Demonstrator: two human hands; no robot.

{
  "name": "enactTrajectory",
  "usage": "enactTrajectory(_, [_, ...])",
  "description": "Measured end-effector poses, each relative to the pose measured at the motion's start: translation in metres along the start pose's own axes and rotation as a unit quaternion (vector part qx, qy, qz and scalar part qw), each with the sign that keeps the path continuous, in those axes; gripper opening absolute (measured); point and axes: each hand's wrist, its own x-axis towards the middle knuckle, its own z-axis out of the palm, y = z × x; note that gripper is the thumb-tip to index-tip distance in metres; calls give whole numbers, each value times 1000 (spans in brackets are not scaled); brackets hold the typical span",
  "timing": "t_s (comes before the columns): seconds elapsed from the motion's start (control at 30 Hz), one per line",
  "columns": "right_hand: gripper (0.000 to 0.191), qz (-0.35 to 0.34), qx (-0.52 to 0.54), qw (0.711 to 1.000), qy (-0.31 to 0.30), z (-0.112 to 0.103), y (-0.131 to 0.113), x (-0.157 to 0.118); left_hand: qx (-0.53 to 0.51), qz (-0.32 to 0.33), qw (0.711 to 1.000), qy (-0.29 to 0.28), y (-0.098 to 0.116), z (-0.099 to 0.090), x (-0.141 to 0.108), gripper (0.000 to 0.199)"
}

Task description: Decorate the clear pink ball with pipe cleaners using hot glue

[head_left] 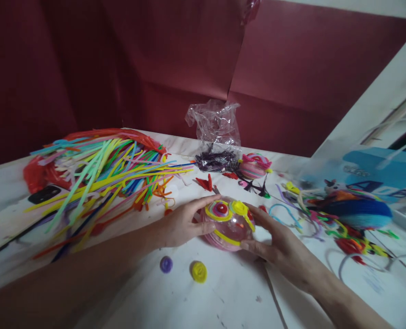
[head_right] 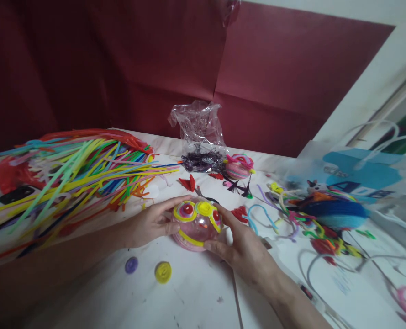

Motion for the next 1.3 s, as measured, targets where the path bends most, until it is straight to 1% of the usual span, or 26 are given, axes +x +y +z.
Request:
enactTrajectory(0.07, [74,-14,2,1000,6,0,-2,0,-29,-5,1000,-7,-1,1,0,66])
enactTrajectory(0.2, [71,-44,-24,999,2,-1,-3,2,-52,8,998,-19,-4,2,1,64])
enactTrajectory(0.37, [70,-41,-37,998,-4,-2,-5,3,-93,25,995,-9,-10,4,3,67])
enactTrajectory(0.6, [72,-32,-56,998,8,-1,-5,4,-104,30,994,6,-14,6,4,65])
enactTrajectory(0.83, [74,-41,-84,995,22,-1,0,4,-94,26,995,1,-17,4,3,65])
enactTrajectory(0.97, [72,-50,-79,995,27,1,2,4,-86,27,996,0,-18,3,3,64])
enactTrajectory(1.13, [76,-35,-71,996,28,2,2,3,-98,24,995,5,-19,2,2,66])
enactTrajectory(1.3, [73,-44,-64,997,29,3,1,4,-100,21,995,2,-21,3,3,67])
